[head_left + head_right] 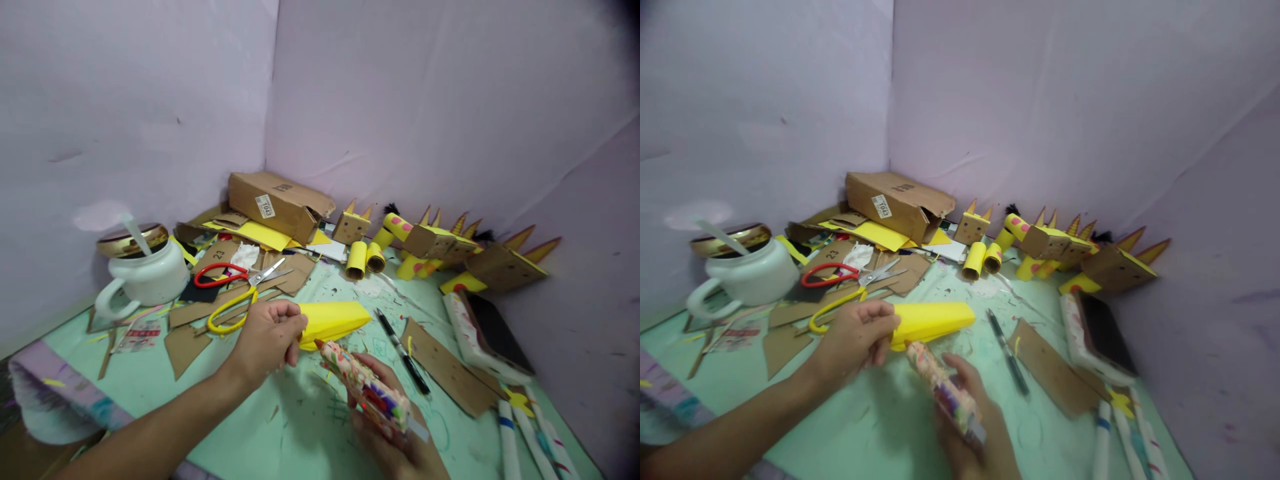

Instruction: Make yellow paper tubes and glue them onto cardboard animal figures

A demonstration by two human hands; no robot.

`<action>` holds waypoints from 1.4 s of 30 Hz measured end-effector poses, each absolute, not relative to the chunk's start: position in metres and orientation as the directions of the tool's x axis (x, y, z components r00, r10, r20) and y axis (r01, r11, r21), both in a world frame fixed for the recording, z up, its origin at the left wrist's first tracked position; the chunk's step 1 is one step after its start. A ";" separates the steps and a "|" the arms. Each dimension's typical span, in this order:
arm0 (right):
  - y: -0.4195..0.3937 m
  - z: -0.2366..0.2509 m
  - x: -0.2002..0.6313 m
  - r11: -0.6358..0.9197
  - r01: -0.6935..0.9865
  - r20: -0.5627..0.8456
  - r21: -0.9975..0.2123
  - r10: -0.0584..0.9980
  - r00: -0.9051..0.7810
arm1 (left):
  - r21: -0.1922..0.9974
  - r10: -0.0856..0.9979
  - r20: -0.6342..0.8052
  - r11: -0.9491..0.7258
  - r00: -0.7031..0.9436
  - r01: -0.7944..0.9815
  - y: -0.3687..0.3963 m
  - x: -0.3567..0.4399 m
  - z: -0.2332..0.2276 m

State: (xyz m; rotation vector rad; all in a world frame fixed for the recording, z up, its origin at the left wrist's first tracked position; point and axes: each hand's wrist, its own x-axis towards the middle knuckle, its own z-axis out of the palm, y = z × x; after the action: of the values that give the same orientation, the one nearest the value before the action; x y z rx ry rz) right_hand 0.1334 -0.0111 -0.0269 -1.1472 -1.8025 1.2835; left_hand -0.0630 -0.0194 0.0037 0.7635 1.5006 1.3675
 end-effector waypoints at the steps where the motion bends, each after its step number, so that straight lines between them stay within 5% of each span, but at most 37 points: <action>1: -0.011 -0.026 0.135 0.151 0.288 0.023 -0.946 0.914 -0.405 | 0.972 0.899 -0.226 0.184 -0.376 -0.145 -0.019 -0.063 0.004; 13: 0.019 -0.064 0.126 0.135 0.239 0.014 -0.962 0.894 -0.448 | 0.967 0.898 -0.225 0.158 -0.379 -0.200 -0.019 -0.063 0.004; 20: 0.007 -0.039 0.136 0.216 0.255 0.093 -0.943 0.903 -0.420 | 0.974 0.910 -0.195 0.136 -0.366 -0.180 -0.021 -0.064 0.004; 42: -0.005 -0.030 0.135 0.187 0.297 0.026 -0.937 0.881 -0.472 | 0.975 0.932 0.089 -0.008 -0.351 0.224 -0.030 -0.057 0.000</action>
State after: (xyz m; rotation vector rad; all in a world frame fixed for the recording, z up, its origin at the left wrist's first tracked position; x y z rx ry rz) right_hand 0.1346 -0.0054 -0.0304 -1.1019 -1.8788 1.2824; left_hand -0.0568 -0.0304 0.0003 1.2145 1.6277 1.4052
